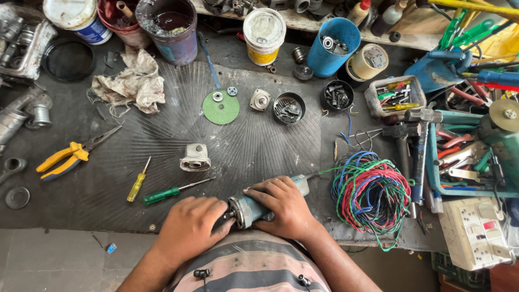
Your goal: The person disassembles a power tool at a workbench, using screwdrivers and pliers to remove screws and separate the housing, then handles the internal motor and gear components and reassembles the parts back together by hand.
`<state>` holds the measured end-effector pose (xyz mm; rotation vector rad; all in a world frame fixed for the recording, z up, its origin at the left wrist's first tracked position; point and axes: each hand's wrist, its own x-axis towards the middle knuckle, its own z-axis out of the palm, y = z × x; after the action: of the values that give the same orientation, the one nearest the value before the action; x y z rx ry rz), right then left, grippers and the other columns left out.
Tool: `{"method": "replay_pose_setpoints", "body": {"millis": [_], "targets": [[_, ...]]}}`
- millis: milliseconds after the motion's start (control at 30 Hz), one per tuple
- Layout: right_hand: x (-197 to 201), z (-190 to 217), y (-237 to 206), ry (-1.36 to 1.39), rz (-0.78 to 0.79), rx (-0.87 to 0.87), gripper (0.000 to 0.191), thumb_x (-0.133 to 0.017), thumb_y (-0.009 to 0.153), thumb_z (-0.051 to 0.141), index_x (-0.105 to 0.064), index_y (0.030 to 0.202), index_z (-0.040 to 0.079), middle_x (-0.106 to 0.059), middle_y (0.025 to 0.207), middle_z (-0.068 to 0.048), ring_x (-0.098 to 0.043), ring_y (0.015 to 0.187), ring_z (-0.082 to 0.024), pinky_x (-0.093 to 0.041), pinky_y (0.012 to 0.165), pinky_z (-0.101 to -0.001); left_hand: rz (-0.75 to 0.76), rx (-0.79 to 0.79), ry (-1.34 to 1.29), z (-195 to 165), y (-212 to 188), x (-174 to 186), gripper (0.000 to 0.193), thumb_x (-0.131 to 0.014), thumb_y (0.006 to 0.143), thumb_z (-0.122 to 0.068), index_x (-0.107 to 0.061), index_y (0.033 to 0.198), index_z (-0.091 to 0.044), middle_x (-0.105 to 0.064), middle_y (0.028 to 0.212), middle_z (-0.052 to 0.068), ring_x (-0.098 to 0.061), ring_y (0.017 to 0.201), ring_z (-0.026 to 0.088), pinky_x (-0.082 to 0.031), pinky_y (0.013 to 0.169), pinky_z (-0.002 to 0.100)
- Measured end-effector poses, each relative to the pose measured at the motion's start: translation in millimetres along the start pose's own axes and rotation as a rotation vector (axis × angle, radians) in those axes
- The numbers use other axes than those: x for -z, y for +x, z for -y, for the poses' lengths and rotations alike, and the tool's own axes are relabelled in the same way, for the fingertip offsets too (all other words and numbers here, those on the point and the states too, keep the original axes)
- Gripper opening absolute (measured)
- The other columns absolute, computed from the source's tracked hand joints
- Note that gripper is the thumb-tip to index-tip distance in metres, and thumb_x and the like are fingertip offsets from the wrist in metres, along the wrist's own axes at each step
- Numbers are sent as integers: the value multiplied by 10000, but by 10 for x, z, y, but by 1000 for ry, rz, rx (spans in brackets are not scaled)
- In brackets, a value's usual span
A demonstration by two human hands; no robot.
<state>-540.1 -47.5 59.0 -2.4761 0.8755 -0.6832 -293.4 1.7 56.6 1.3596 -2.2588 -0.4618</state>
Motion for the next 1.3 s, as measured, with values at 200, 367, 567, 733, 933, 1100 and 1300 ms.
{"method": "replay_pose_setpoints", "body": {"millis": [200, 367, 567, 733, 933, 1100, 1300], "targets": [[-15, -7, 2, -57, 73, 26, 729, -874, 573, 264, -678, 1258, 105, -691, 1182, -78, -649, 1079, -301, -470, 956, -446, 78, -32, -133, 190, -132, -141, 243, -740, 834, -304, -648, 862, -82, -676, 759, 74, -695, 702, 288, -536, 634, 425], [-5, -47, 48, -74, 164, -18, 738, -878, 601, 284, -671, 1286, 101, -687, 1165, -89, -642, 1058, -300, -462, 929, -446, 90, -3, -284, 480, -308, -116, 276, -711, 868, -293, -659, 936, -31, -702, 848, 113, -697, 741, 332, -544, 630, 433], [-80, -34, 85, -110, 205, -21, 743, -880, 596, 299, -673, 1287, 120, -690, 1156, -78, -641, 1058, -285, -456, 901, -431, 114, 90, -262, 677, -528, -199, 294, -690, 884, -310, -687, 989, -36, -733, 905, 116, -715, 790, 343, -553, 656, 435], [-127, -18, 73, -123, 215, -45, 738, -885, 616, 326, -671, 1293, 124, -689, 1148, -73, -640, 1058, -277, -452, 906, -436, 70, 135, -207, 702, -625, -284, 317, -713, 870, -323, -704, 1024, -46, -752, 974, 109, -723, 838, 336, -567, 695, 432], [-162, 17, 30, -140, 181, -59, 751, -884, 618, 341, -660, 1299, 121, -684, 1160, -69, -637, 1064, -275, -441, 925, -446, -19, 120, 26, 672, -671, -332, 282, -754, 800, -308, -728, 988, -99, -735, 945, 74, -687, 856, 282, -530, 735, 420], [-173, 60, -19, -254, 183, -204, 697, -871, 611, 313, -669, 1254, 137, -684, 1151, -51, -633, 1051, -275, -431, 929, -449, -99, 133, -1, 773, -800, -248, 270, -757, 801, -251, -702, 1001, -79, -720, 947, 52, -664, 904, 251, -449, 829, 420], [-216, 158, 16, -288, 211, -383, 715, -859, 683, 335, -614, 1330, 153, -661, 1137, -59, -617, 1070, -283, -384, 946, -528, -120, 283, 85, 868, -926, -130, 309, -767, 785, -215, -701, 1057, -86, -704, 1016, 62, -655, 992, 277, -461, 865, 427]]}}
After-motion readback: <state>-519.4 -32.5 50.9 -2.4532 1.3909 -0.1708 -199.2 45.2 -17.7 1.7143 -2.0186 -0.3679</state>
